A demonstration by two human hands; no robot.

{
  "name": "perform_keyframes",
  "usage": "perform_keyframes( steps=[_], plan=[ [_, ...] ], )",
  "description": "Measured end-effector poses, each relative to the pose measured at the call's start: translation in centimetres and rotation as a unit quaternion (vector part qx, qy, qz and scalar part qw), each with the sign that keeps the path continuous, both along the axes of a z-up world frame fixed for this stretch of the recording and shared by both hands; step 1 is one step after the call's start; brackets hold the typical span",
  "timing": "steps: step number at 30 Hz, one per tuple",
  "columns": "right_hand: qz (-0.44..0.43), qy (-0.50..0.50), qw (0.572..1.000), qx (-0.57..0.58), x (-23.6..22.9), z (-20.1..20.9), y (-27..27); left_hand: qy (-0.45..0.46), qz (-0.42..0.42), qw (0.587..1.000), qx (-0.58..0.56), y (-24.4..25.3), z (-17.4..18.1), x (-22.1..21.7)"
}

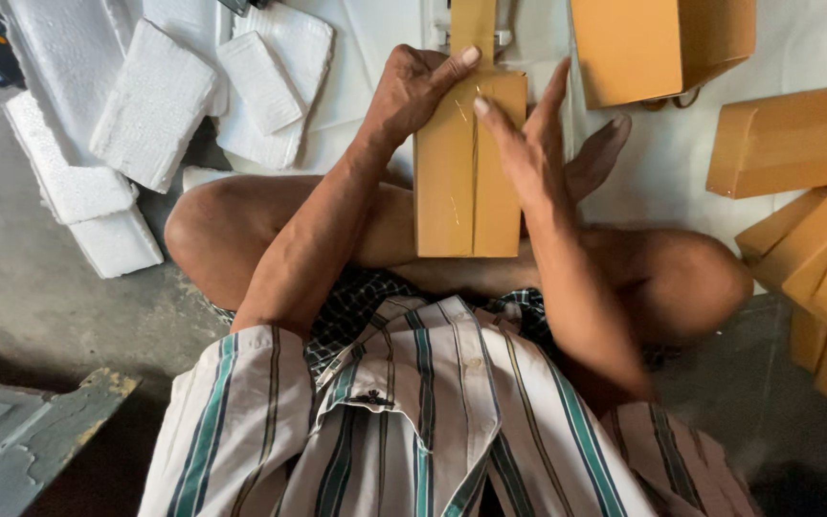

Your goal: The person sits on the floor and packs small cardboard boxes. They place white foam inserts and a product box into each carton, then seal the boxes using a tape dispenser. The person repeats this process for multiple boxes.

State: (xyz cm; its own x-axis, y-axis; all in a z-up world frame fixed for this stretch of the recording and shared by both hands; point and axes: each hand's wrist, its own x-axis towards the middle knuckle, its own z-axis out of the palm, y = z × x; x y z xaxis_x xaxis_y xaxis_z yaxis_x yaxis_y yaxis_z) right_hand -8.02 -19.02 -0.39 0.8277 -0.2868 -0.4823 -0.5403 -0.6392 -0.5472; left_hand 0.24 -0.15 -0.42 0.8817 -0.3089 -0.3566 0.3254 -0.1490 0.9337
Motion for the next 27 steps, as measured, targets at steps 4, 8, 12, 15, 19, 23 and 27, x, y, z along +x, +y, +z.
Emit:
perform_keyframes(
  steps=[4, 8, 12, 15, 19, 23, 27],
  plan=[
    [-0.059, -0.107, 0.978, 0.17, 3.3, -2.1, 0.0, -0.029, 0.005, 0.999, 0.042, 0.2, -1.0, 0.0],
    [-0.096, -0.08, 0.962, 0.242, 4.2, -3.1, -0.5, -0.017, 0.021, 0.998, 0.059, -0.3, -2.1, 0.2],
    [-0.027, -0.082, 0.983, 0.164, 2.8, -0.6, -0.7, -0.023, 0.027, 0.996, 0.08, -0.2, -2.7, 0.0],
    [0.086, -0.101, 0.991, -0.007, -1.3, 3.3, -0.7, -0.05, 0.011, 0.997, 0.054, -0.2, -2.5, 0.0],
    [0.218, -0.222, 0.948, -0.06, -8.4, 6.4, 0.5, -0.028, -0.009, 0.996, 0.084, -0.3, -2.1, 0.0],
    [0.254, -0.217, 0.932, -0.144, -10.0, 6.4, 2.0, -0.015, 0.003, 0.996, 0.084, -0.3, -2.1, -0.1],
    [0.282, -0.151, 0.926, -0.202, -8.8, 7.1, 3.7, -0.016, 0.008, 0.995, 0.101, -0.3, -2.1, 0.3]
  ],
)
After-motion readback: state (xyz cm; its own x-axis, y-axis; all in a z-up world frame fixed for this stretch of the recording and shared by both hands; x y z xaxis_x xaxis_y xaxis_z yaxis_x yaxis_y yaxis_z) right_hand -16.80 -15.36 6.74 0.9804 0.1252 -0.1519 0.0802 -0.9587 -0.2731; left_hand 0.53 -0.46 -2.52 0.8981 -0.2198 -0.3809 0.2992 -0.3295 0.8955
